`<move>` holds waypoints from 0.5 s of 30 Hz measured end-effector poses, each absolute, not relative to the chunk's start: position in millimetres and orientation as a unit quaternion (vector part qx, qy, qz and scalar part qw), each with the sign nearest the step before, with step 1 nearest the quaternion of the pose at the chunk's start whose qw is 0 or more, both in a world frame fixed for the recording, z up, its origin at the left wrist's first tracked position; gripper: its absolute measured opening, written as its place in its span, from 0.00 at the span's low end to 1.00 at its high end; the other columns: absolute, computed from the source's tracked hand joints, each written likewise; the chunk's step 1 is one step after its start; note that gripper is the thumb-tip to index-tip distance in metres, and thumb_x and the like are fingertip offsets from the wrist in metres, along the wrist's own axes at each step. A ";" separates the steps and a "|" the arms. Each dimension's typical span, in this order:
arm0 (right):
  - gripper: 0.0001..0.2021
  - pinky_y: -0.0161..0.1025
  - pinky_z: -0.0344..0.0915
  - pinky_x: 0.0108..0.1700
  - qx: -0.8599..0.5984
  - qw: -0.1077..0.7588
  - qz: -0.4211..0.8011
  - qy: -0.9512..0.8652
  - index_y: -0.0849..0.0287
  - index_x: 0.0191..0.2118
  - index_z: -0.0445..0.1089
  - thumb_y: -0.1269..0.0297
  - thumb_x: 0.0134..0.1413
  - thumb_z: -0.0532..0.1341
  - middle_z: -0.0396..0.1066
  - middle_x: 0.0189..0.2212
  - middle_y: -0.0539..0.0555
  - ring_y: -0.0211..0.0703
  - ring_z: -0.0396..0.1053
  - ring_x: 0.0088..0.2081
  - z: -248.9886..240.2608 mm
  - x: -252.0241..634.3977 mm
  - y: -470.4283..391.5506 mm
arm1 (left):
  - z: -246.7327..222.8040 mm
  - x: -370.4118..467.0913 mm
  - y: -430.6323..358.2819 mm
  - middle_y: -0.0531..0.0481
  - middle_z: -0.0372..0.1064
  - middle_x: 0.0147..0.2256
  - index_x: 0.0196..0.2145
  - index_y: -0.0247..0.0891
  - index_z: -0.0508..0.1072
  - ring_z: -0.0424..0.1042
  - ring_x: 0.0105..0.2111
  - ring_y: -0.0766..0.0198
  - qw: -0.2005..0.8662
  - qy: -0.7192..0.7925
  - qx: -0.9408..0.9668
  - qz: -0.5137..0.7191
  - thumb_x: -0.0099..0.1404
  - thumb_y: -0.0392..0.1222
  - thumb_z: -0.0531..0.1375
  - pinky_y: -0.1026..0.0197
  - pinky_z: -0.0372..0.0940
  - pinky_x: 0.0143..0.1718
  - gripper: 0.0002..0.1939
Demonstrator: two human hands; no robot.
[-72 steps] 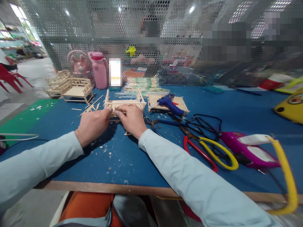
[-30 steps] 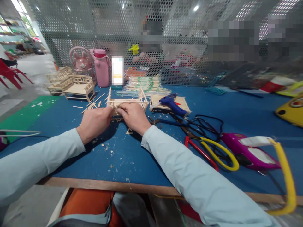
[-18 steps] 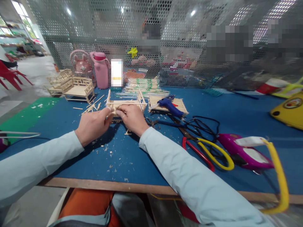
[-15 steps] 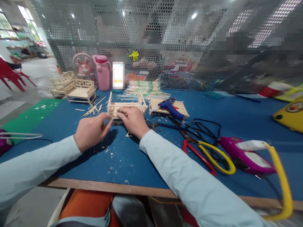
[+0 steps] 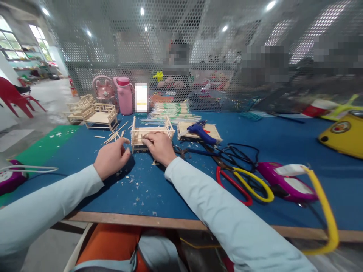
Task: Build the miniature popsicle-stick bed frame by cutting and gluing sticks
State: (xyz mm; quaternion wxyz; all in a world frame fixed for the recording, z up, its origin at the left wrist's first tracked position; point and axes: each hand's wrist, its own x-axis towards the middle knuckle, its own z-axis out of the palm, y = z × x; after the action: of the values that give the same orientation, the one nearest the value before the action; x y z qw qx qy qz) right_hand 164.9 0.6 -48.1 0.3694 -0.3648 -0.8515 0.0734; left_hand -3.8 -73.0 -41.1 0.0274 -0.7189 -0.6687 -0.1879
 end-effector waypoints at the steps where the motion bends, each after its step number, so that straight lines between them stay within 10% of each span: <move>1: 0.08 0.40 0.62 0.44 -0.367 0.371 0.071 -0.850 0.60 0.30 0.74 0.67 0.54 0.58 0.76 0.33 0.55 0.43 0.71 0.37 -48.4 164.7 0.4 | -41.4 -3.8 -73.4 0.46 0.75 0.34 0.48 0.38 0.65 0.74 0.34 0.55 0.029 -0.666 -0.721 -0.188 0.63 0.41 0.50 0.59 0.64 0.33 0.16; 15: 0.07 0.42 0.63 0.45 -0.361 0.409 0.036 -0.837 0.60 0.31 0.75 0.65 0.51 0.60 0.75 0.32 0.57 0.44 0.69 0.38 -57.8 167.1 2.2 | -41.8 -4.2 -74.8 0.48 0.74 0.30 0.48 0.37 0.61 0.75 0.32 0.56 0.034 -0.661 -0.719 -0.213 0.62 0.40 0.50 0.60 0.63 0.31 0.16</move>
State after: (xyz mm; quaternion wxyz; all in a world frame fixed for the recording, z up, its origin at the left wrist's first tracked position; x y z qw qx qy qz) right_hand 167.1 2.2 -57.8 0.4092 -0.3613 -0.8371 0.0364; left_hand -4.2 -74.8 -41.8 0.0338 -0.7187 -0.6611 -0.2130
